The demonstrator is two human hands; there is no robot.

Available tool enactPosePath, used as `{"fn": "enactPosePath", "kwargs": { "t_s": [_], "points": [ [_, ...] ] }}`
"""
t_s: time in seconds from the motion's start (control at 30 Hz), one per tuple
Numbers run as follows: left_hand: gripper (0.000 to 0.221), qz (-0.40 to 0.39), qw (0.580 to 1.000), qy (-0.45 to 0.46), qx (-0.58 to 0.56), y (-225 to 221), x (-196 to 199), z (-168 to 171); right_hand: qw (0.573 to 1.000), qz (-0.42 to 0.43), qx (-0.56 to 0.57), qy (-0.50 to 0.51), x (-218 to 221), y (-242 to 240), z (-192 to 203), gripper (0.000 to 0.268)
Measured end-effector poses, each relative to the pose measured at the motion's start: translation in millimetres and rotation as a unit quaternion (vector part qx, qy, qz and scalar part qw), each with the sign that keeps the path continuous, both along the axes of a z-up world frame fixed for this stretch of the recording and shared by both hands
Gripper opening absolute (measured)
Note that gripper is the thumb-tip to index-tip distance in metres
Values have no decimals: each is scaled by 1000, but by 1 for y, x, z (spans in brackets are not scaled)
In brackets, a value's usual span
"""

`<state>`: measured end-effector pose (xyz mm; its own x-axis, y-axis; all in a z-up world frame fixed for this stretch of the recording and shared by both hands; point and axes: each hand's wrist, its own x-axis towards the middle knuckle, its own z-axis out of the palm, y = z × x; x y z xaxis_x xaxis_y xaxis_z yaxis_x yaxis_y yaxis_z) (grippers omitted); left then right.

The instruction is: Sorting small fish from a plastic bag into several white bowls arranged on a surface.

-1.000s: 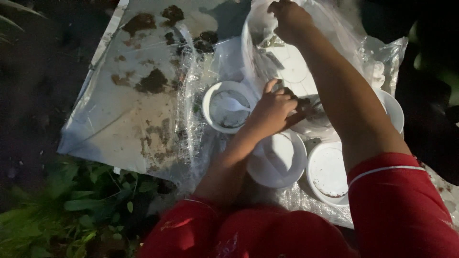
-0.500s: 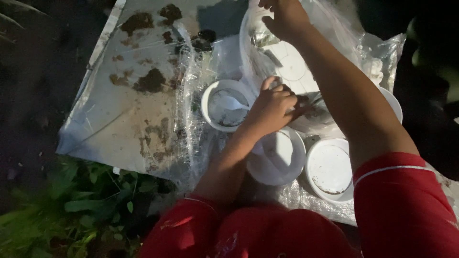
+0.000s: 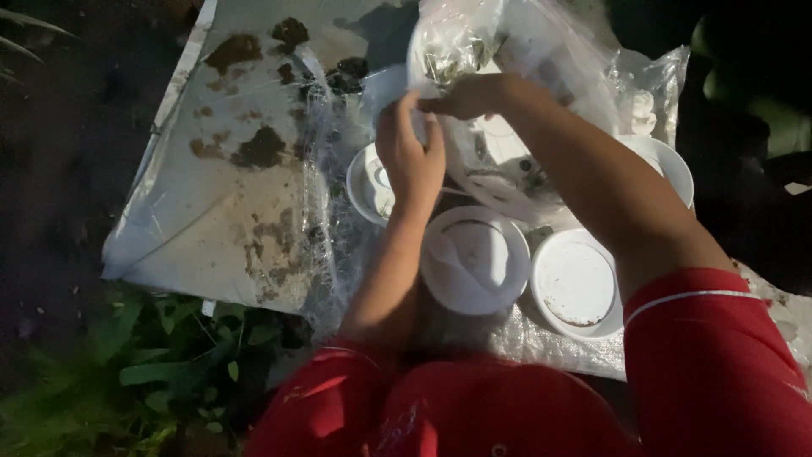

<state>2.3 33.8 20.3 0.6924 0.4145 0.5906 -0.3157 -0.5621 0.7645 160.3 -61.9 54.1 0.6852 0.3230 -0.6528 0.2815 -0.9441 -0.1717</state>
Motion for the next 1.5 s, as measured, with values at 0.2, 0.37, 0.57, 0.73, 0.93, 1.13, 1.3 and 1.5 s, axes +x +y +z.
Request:
{"fn": "enactPosePath", "kwargs": {
  "t_s": [0.2, 0.37, 0.57, 0.73, 0.93, 1.13, 1.3, 1.5],
  "points": [
    [63, -64, 970, 198, -125, 3, 7, -21, 997, -63, 42, 20, -43, 4, 47, 113],
    [54, -66, 978, 152, -130, -2, 10, -26, 977, -146, 124, 89, -43, -8, 37, 126],
    [50, -88, 973, 102, -188, -2, 15, -35, 936, -177, 284, 107, -36, -20, 19, 55],
    [52, -96, 965, 101, -223, 1, 10, -21, 959, -131, 226, 112, -46, -27, 29, 66],
    [47, -54, 972, 107, -203, 6, 11, -21, 980, -110, 166, 21, -55, -30, 39, 70],
    [36, -58, 961, 174, -206, 11, 12, -15, 993, -59, 99, -13, -88, -27, 62, 100],
    [38, -92, 953, 184, -222, 13, 15, -19, 989, -53, 135, 6, -97, -31, 53, 105],
    [31, -108, 946, 145, -270, 11, 12, -13, 968, -26, 165, -185, -52, -52, -13, 58]
  ]
}}
